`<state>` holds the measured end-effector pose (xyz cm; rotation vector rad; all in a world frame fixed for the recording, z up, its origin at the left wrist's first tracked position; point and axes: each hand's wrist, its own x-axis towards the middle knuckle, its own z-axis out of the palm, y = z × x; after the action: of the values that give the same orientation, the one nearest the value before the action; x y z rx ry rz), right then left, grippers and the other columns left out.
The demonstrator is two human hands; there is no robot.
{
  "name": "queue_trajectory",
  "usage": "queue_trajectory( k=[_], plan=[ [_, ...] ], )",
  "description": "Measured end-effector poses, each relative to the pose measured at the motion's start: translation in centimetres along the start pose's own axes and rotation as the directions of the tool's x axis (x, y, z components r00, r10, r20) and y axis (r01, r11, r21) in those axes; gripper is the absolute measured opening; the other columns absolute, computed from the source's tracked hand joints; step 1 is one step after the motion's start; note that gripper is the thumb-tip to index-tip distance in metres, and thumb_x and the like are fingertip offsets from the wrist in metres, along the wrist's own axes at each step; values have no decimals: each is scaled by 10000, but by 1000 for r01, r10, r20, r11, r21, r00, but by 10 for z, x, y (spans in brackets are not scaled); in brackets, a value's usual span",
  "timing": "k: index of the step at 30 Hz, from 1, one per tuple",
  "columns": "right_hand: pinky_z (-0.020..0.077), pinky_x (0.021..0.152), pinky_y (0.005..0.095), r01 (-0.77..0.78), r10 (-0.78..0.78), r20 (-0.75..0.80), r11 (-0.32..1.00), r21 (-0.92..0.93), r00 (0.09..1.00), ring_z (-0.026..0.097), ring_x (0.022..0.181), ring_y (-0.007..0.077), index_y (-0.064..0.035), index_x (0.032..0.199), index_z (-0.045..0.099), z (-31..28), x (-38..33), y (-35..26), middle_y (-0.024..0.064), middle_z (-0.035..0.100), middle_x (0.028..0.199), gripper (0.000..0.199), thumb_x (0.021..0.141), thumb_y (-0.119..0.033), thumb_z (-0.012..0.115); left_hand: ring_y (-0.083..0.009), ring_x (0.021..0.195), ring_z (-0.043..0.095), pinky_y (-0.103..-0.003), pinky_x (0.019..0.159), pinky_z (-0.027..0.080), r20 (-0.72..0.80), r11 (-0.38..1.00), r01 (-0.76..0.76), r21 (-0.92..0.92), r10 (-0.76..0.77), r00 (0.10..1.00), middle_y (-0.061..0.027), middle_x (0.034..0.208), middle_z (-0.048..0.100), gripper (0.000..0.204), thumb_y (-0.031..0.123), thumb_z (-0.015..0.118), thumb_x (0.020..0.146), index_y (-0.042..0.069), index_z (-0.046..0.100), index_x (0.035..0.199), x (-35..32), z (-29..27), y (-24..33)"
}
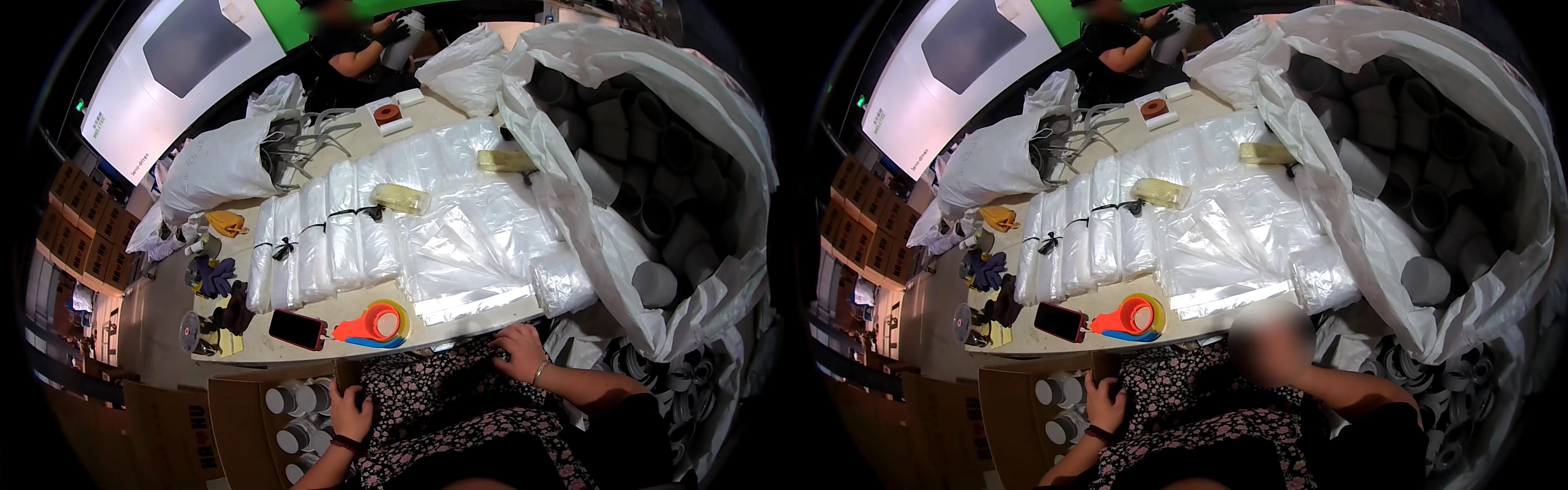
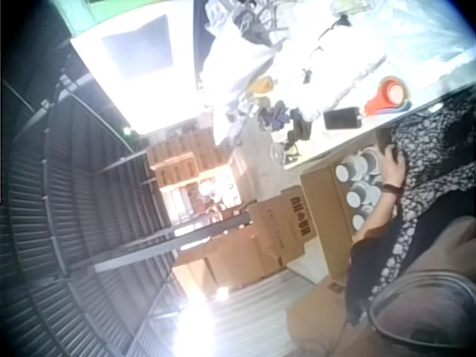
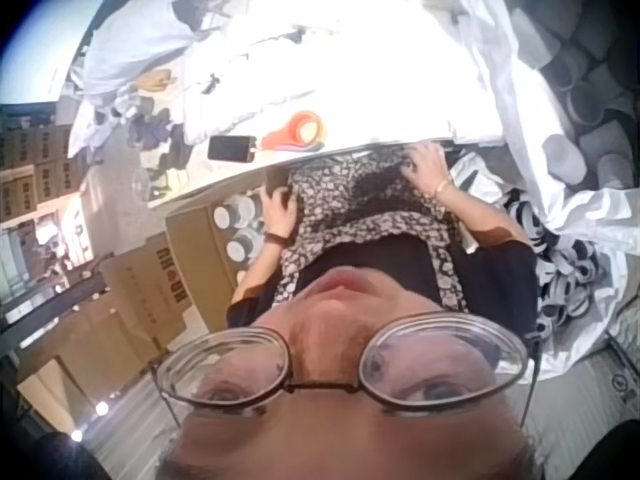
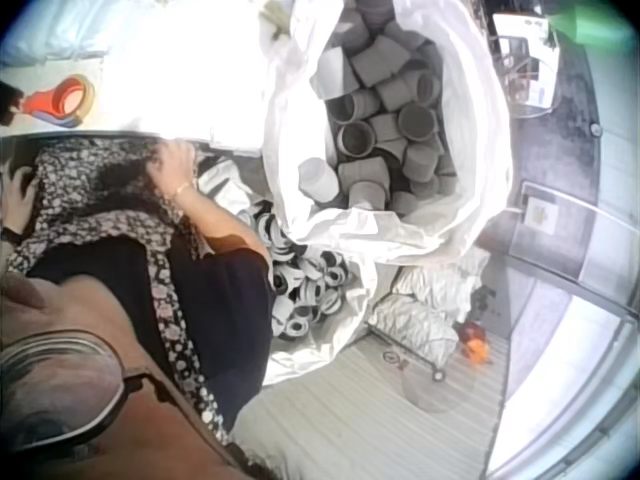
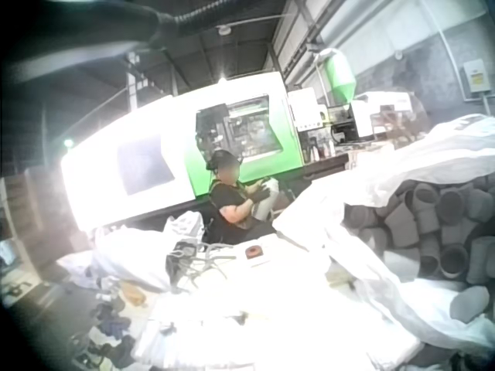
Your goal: The person places circular insulation components into plastic bags and then packs the bagged components into a large cardboard box.
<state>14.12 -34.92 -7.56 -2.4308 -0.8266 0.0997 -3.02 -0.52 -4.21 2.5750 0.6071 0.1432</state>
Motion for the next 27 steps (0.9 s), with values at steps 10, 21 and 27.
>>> queue_trajectory(
  k=[10, 21, 27],
  plan=[
    [315, 994, 426, 27, -27, -17, 1000, 6, 999, 484, 1116, 259, -145, 986, 675, -2, 1, -1, 38, 599, 1074, 311, 716, -298, 698, -444, 1110, 510, -453, 883, 471, 17, 1000, 18, 14, -18, 1000, -228, 1365, 366, 302, 200, 682, 760, 60, 611, 1018, -1, 0, -1],
    [311, 994, 428, 17, -17, -13, 1000, 3, 1000, 473, 1131, 264, -145, 982, 677, -2, 0, -1, 46, 596, 1081, 304, 722, -302, 678, -446, 1124, 499, -454, 898, 462, -5, 1000, -13, 15, 13, 1000, -234, 1373, 362, 291, 188, 678, 763, 72, 606, 1019, 0, 1, -2],
    [314, 990, 429, 11, -11, -10, 1000, 7, 1000, 479, 1124, 264, -140, 979, 677, 1, 1, 3, 42, 597, 1080, 305, 723, -305, 677, -445, 1128, 499, -453, 906, 459, -5, 999, -12, 37, 12, 1000, -250, 1375, 360, 285, 187, 678, 765, 73, 614, 1018, -1, 3, -6]
  ],
)
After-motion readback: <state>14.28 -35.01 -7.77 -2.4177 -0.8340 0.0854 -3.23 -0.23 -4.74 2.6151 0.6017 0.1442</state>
